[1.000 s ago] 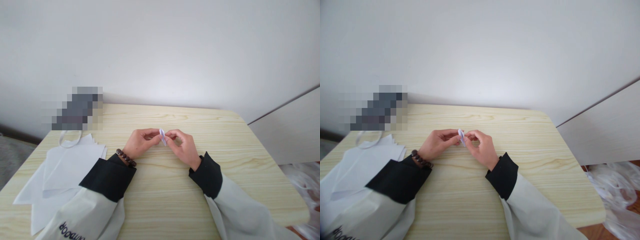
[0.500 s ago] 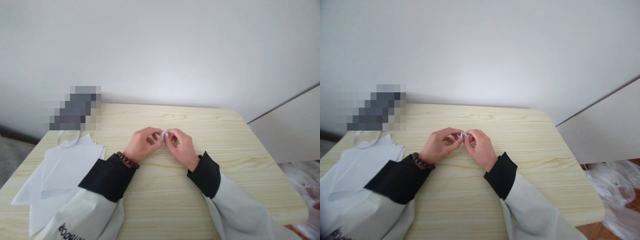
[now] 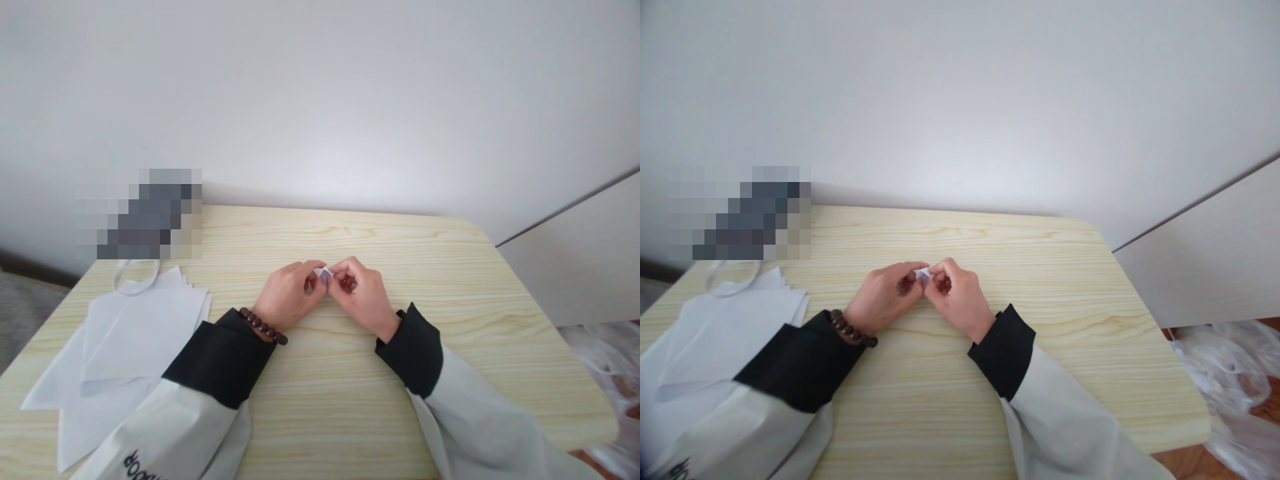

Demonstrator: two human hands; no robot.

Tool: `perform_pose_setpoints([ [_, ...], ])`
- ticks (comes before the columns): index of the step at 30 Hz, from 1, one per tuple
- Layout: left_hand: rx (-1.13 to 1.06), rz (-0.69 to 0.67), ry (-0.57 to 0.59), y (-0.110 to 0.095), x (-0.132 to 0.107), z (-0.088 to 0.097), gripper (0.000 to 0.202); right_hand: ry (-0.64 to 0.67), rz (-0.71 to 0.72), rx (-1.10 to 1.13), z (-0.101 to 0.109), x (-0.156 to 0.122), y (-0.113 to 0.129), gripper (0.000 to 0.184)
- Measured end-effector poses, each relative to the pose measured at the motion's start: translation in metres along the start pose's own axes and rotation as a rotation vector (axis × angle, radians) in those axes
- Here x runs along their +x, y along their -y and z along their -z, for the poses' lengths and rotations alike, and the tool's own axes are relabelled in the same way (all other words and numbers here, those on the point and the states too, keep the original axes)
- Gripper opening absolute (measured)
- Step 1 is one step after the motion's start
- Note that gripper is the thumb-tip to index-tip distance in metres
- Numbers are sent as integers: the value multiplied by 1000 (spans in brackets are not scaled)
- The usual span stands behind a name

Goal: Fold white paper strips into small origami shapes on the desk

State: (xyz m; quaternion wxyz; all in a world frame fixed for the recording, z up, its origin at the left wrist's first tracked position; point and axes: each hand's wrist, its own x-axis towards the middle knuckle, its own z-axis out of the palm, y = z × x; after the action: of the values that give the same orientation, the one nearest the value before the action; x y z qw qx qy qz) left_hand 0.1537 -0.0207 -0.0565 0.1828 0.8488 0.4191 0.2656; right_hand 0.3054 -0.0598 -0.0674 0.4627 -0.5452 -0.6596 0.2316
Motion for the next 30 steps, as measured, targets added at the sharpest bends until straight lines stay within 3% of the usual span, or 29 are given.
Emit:
perform_pose_setpoints([
  [6, -25, 51, -46, -2, 1, 1, 25, -60, 13, -56, -2, 1, 1, 9],
  [14, -53, 82, -31, -3, 1, 3, 18, 49, 16, -103, 0, 1, 1, 7],
  [26, 46, 116, -18, -4, 1, 1, 22, -90, 30, -137, -2, 0, 4, 6],
  [30, 50, 138, -1, -4, 1, 3, 23, -75, 61, -156, -2, 1, 3, 8],
])
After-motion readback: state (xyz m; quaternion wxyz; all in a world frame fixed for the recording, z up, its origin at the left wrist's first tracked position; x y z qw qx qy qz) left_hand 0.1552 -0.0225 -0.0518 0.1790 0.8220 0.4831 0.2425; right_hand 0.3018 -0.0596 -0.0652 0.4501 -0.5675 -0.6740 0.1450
